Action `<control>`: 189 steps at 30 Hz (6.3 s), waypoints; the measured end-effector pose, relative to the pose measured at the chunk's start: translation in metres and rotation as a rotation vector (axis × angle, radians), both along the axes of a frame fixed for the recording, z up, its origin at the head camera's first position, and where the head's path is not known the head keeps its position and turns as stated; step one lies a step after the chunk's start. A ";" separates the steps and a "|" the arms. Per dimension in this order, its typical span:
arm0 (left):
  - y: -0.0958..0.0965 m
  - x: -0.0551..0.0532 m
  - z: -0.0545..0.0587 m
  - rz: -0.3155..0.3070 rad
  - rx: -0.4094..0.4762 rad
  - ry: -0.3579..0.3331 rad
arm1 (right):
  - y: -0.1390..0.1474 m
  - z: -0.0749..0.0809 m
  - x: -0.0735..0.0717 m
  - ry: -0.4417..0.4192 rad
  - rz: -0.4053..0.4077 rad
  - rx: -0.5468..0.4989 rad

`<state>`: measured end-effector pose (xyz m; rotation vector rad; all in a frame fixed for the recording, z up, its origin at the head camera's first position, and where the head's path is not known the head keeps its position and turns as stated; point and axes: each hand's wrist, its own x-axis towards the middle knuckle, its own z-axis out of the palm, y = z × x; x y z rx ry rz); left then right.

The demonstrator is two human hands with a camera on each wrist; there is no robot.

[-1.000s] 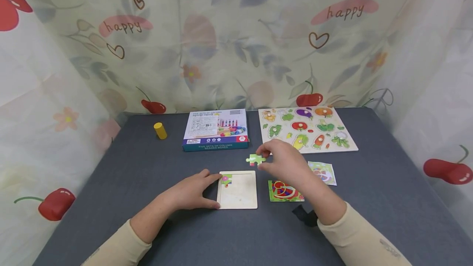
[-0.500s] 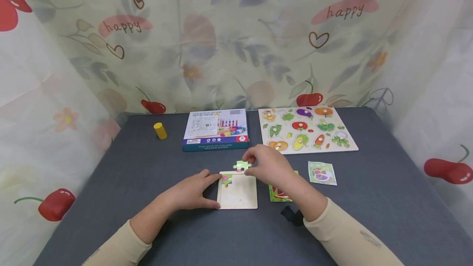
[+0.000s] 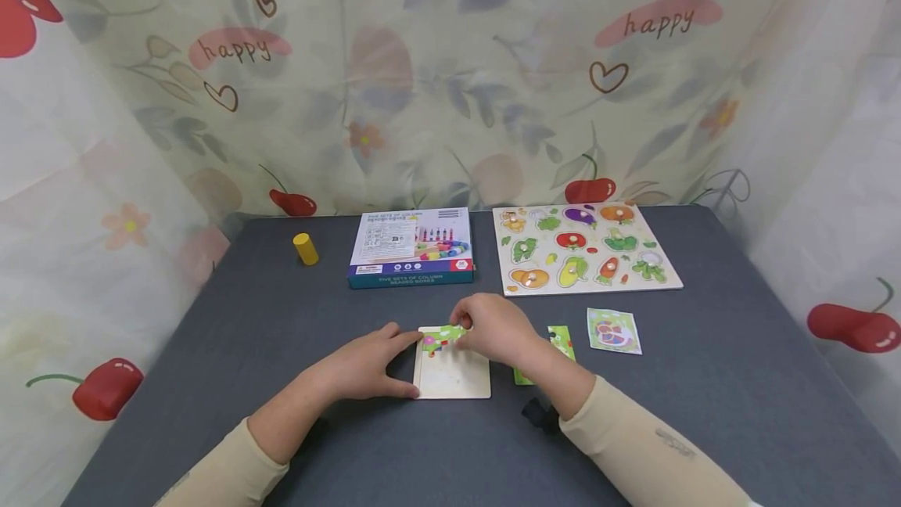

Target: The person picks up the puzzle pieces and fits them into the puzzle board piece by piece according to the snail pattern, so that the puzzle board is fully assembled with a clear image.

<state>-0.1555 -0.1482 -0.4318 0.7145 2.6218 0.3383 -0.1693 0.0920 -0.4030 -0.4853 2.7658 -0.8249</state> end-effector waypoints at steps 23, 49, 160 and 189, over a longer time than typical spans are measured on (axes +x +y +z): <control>0.000 -0.001 -0.001 0.004 -0.001 -0.004 | -0.007 -0.025 -0.011 -0.055 -0.004 0.071; 0.000 0.000 0.000 0.013 -0.008 -0.002 | -0.005 -0.021 -0.008 -0.099 -0.021 0.074; 0.001 0.001 -0.004 0.025 -0.010 0.007 | 0.143 -0.015 0.013 -0.024 -0.163 -0.012; 0.000 0.001 -0.002 0.032 -0.006 -0.004 | 0.096 0.014 0.009 0.016 -0.137 -0.068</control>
